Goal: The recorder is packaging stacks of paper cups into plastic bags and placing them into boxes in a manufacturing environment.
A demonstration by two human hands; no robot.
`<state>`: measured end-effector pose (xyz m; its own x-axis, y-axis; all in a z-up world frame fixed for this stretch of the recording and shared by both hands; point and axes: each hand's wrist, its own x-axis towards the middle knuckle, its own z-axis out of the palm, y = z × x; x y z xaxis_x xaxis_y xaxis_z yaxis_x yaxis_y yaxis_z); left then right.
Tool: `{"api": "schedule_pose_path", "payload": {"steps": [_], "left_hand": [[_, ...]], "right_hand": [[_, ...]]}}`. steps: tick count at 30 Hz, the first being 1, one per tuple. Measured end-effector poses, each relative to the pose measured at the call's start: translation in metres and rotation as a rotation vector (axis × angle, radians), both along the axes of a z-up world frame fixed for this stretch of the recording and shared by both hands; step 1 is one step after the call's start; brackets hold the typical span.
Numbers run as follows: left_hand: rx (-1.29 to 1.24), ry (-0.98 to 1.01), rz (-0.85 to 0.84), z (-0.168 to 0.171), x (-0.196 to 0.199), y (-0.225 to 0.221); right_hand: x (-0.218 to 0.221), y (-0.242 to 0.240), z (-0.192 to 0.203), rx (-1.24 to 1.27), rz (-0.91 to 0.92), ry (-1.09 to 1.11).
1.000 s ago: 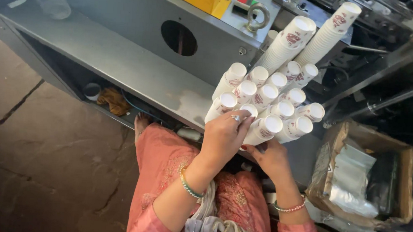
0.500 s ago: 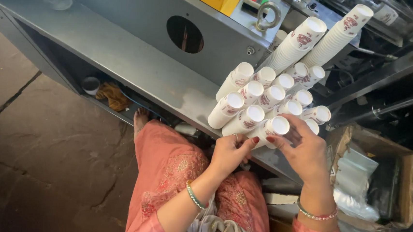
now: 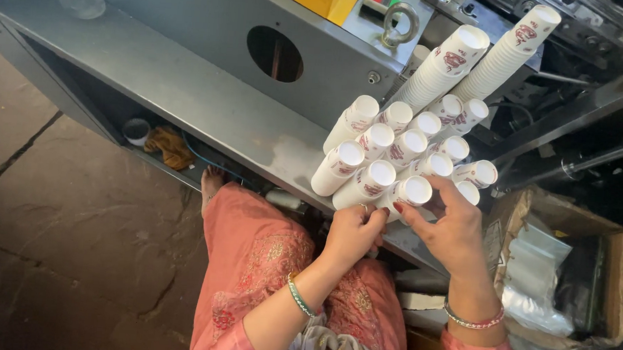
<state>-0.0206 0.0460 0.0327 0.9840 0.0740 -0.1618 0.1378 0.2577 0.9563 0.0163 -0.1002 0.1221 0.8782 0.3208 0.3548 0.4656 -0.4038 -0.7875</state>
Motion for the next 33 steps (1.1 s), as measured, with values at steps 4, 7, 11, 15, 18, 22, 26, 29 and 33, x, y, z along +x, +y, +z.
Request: {"api": "schedule_pose_path", "payload": {"steps": [4,7,11,15,18,22,26,29,33], "left_hand": [[0.127,-0.067,0.022,0.003,-0.008,0.002],[0.305,-0.143,0.027,-0.008,-0.025,0.004],[0.422,-0.09,-0.026,-0.054,-0.055,-0.007],[0.408,-0.035,-0.111,-0.095,-0.079,-0.02],[0.488,-0.094,-0.114,-0.111,-0.083,-0.018],[0.516,-0.234,-0.058,-0.137,-0.085,0.001],[0.395,-0.004,-0.135,-0.155,-0.092,0.016],[0.331,0.182,-0.239,-0.167,-0.101,0.01],[0.25,0.23,-0.345,-0.181,-0.111,-0.007]], "right_hand": [[0.004,-0.012,0.015,-0.064,-0.083,-0.052],[0.018,-0.021,0.047,0.055,-0.039,-0.18],[0.071,-0.006,0.1,0.22,0.022,-0.317],[0.158,0.002,0.11,-0.066,-0.037,-0.608],[0.172,0.014,0.116,-0.427,-0.251,-0.567],[0.12,-0.005,0.121,-0.616,-0.21,-0.897],[0.073,-0.077,0.064,-0.074,-0.343,-0.356],[0.076,-0.123,-0.003,0.037,-0.451,-0.026],[0.09,-0.12,-0.048,-0.444,-0.642,0.141]]}}
